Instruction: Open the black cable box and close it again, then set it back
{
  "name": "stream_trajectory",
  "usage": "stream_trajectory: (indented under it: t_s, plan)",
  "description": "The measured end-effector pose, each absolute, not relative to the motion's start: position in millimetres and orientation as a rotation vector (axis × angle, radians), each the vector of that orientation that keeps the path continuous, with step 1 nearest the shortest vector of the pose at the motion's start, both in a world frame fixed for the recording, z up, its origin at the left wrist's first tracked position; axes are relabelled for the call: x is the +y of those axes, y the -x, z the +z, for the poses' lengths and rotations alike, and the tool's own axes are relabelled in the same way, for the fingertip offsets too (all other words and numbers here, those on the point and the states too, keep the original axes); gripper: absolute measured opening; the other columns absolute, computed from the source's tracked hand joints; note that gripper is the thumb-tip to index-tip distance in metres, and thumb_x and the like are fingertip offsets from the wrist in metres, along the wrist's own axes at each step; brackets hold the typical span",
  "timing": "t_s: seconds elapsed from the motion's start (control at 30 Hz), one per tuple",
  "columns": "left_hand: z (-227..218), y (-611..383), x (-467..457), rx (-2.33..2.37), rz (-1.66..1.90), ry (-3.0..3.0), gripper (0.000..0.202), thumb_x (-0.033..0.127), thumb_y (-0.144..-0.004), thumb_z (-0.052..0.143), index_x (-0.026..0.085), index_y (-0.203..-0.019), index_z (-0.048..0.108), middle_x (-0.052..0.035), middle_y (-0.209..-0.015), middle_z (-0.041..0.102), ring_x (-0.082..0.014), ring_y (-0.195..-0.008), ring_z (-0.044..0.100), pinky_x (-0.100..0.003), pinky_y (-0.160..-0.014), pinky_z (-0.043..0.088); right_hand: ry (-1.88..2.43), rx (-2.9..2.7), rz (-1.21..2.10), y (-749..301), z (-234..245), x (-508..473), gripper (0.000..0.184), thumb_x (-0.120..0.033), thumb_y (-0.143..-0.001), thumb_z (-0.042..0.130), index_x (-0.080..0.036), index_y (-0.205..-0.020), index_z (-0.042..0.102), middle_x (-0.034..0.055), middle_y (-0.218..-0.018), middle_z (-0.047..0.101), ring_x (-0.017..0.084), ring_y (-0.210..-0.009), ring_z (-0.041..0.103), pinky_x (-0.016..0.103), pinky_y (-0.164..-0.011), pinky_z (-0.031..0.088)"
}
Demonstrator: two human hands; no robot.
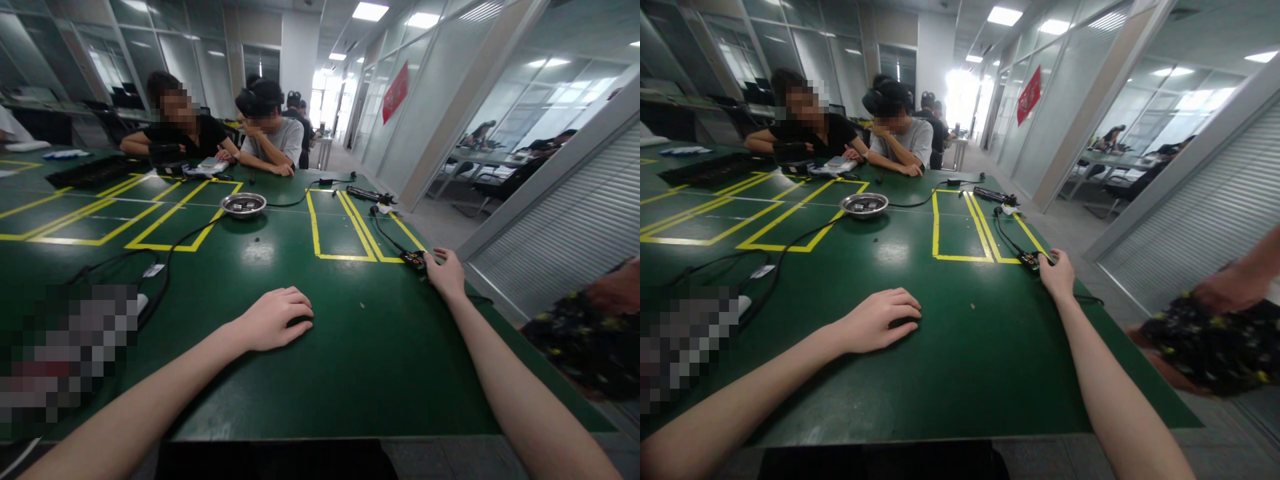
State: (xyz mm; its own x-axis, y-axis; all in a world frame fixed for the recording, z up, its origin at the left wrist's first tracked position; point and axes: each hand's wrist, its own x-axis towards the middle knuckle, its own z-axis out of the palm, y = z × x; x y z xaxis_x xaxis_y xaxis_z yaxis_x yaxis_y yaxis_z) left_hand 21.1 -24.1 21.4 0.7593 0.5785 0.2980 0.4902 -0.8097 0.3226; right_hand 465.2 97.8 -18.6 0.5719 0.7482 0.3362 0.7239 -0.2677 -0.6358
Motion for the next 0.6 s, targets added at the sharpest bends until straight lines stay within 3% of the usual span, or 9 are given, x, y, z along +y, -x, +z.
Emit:
stream_trajectory:
  t_s: [0.1,0.2,0.37,0.6]
  plan:
    - [20,-20,-23,0.839,0.575,-2.737,0.018,0.028,-0.102,0.060,0.018,-0.105,0.075,-0.0071,-0.112,0.076,-0.0223,-0.105,0.069,-0.037,-0.094,0.055,1.915,-1.246,-0.018,-466,-17,97,0.057,-0.053,-0.076,0.070,-0.015,-0.118,0.068,0.0150,-0.113,0.071,0.034,-0.111,0.064,0.046,-0.097,0.050]
    - [20,-20,-23,0.828,0.571,-2.738,0.020,0.029,-0.103,0.058,0.019,-0.106,0.075,-0.0074,-0.112,0.076,-0.0220,-0.105,0.069,-0.037,-0.094,0.056,1.878,-1.309,-0.020,-469,-15,98,0.061,-0.051,-0.069,0.076,-0.015,-0.117,0.072,0.0129,-0.104,0.073,0.033,-0.103,0.066,0.045,-0.091,0.052]
    - [22,-20,-23,0.824,0.568,-2.740,0.020,0.029,-0.103,0.057,0.019,-0.106,0.074,-0.0069,-0.113,0.076,-0.0221,-0.105,0.069,-0.037,-0.095,0.055,1.974,-1.288,-0.206,-475,-21,99,0.044,-0.039,-0.075,0.071,-0.015,-0.111,0.077,0.0163,-0.106,0.076,0.034,-0.101,0.069,0.044,-0.090,0.054]
    - [22,-20,-24,0.834,0.555,-2.733,0.019,0.029,-0.103,0.059,0.019,-0.106,0.075,-0.0069,-0.114,0.076,-0.0224,-0.106,0.069,-0.036,-0.094,0.055,2.151,-1.313,-0.196,-482,-32,100,0.040,-0.051,-0.080,0.071,-0.024,-0.107,0.079,0.0114,-0.097,0.079,0.033,-0.096,0.073,0.040,-0.082,0.057]
